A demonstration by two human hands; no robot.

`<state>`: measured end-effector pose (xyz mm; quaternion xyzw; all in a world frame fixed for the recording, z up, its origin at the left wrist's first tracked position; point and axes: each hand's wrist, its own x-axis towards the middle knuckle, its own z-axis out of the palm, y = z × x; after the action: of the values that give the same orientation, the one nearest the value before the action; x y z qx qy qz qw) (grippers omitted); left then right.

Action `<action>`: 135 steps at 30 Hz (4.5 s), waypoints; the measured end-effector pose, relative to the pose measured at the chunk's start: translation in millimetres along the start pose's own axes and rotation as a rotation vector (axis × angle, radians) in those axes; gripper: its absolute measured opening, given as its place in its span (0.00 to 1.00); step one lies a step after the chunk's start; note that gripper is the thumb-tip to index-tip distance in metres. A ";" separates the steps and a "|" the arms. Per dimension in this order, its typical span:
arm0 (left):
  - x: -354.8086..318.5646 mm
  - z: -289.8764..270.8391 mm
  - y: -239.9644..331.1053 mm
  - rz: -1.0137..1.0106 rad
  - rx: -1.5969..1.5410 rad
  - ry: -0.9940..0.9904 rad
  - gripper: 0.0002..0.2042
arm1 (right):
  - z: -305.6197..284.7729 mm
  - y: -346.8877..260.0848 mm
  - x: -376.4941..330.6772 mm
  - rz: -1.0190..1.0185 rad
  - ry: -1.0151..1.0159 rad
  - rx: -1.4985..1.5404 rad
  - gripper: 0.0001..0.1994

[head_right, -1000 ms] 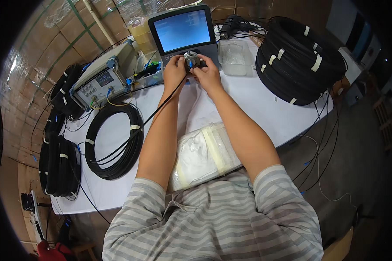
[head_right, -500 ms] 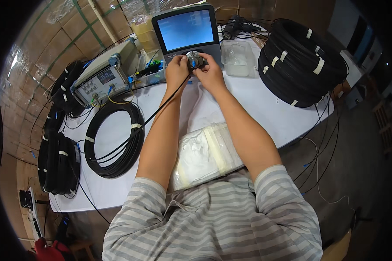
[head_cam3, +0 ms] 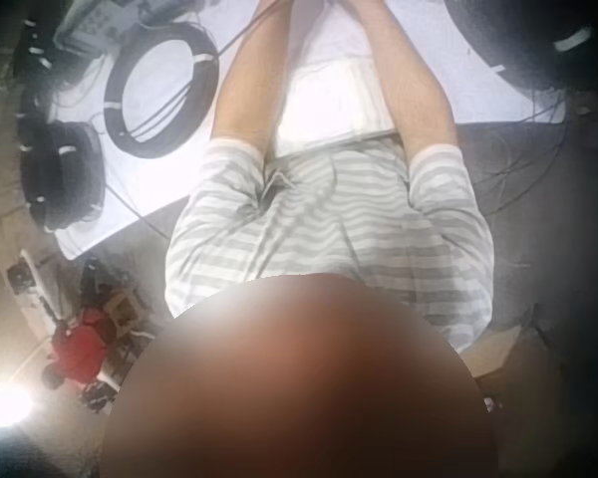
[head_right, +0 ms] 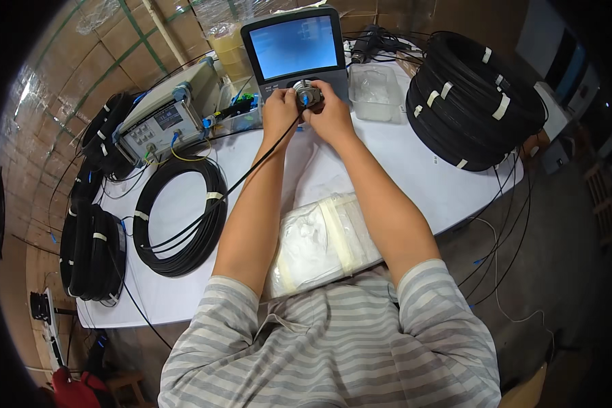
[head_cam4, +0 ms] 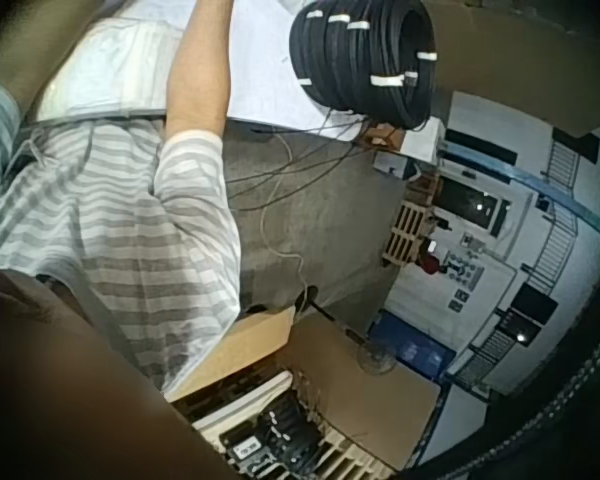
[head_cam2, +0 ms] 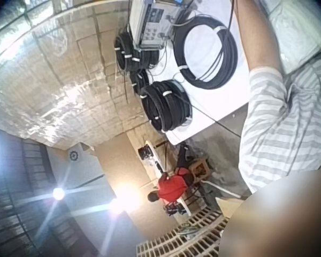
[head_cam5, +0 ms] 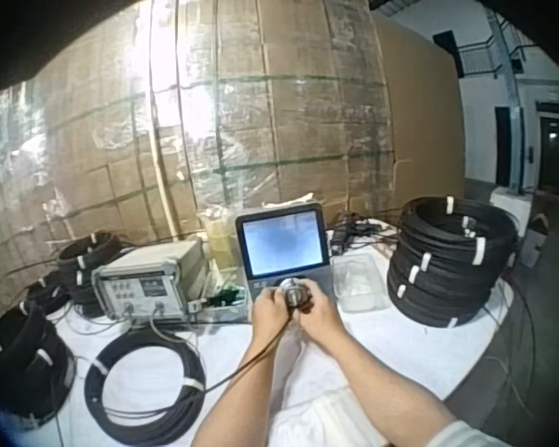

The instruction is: Inspecting a cable connector using an electronic microscope probe at a workbench.

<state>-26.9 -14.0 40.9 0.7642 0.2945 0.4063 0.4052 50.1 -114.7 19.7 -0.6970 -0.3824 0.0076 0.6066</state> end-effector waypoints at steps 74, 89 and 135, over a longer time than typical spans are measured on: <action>6.6 13.4 -22.0 0.316 -0.048 0.018 0.14 | 22.9 41.1 -9.7 0.203 -0.097 0.502 0.09; 3.8 15.2 -24.2 0.332 -0.033 0.099 0.14 | 23.3 40.1 -10.0 0.105 -0.040 0.291 0.10; -6.6 17.9 -16.9 0.243 -0.127 0.162 0.10 | 14.9 4.0 -7.5 -0.230 0.273 -0.230 0.28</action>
<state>-16.8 -17.5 17.7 0.7318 0.2053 0.5303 0.3756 39.8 -106.1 9.0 -0.7077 -0.3721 -0.2000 0.5663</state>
